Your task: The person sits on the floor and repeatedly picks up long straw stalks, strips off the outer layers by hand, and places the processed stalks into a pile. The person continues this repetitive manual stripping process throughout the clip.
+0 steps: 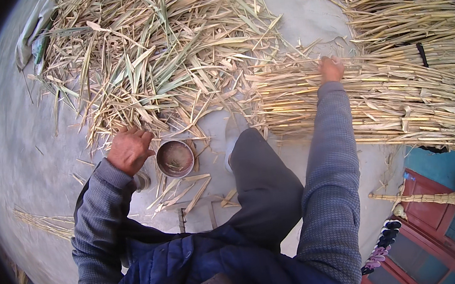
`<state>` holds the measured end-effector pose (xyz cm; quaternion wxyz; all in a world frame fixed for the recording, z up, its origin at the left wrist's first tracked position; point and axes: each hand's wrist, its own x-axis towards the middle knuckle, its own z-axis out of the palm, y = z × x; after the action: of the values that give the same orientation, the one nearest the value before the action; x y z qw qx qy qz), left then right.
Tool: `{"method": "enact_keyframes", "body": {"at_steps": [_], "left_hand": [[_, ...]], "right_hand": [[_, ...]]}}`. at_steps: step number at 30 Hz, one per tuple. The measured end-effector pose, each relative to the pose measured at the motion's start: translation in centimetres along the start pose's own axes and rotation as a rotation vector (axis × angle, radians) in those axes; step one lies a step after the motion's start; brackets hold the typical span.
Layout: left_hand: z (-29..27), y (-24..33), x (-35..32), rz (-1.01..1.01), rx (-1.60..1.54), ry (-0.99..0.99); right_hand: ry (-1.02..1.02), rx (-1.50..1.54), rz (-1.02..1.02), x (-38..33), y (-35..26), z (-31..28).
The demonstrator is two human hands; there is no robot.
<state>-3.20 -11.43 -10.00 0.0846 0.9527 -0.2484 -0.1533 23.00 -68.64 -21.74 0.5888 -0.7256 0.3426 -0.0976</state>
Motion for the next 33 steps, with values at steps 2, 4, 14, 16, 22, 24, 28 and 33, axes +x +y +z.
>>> {"method": "enact_keyframes", "body": {"at_steps": [2, 4, 14, 16, 22, 24, 28, 33], "left_hand": [[-0.2, 0.1, -0.2, -0.006, 0.005, 0.0], [-0.3, 0.0, -0.4, -0.02, 0.005, -0.002], [0.0, -0.1, -0.5, -0.032, 0.035, -0.026], [0.1, -0.2, -0.5, -0.031, 0.03, -0.027], [-0.1, -0.9, -0.9, -0.063, 0.017, 0.002], [-0.6, -1.5, -1.1, -0.095, 0.031, 0.061], [-2.9, -3.4, -1.4, -0.196, 0.0, 0.197], [-6.2, -5.8, -2.4, -0.259, -0.09, 0.565]], "right_hand": [[0.011, 0.015, -0.059, 0.0, -0.1, 0.5], [0.092, 0.09, -0.088, 0.1, -0.2, 0.6], [0.115, 0.488, 0.05, 1.8, -0.6, 0.5], [-0.017, 0.402, -0.05, 1.4, -1.4, 0.1], [-0.249, 0.05, -0.336, -3.7, -7.0, 1.3], [-0.308, 0.046, -0.338, -6.9, -9.7, 2.5], [-0.466, 0.077, -0.348, -15.2, -14.9, 5.5], [-0.712, 0.19, -0.395, -28.4, -17.7, 9.9]]}}
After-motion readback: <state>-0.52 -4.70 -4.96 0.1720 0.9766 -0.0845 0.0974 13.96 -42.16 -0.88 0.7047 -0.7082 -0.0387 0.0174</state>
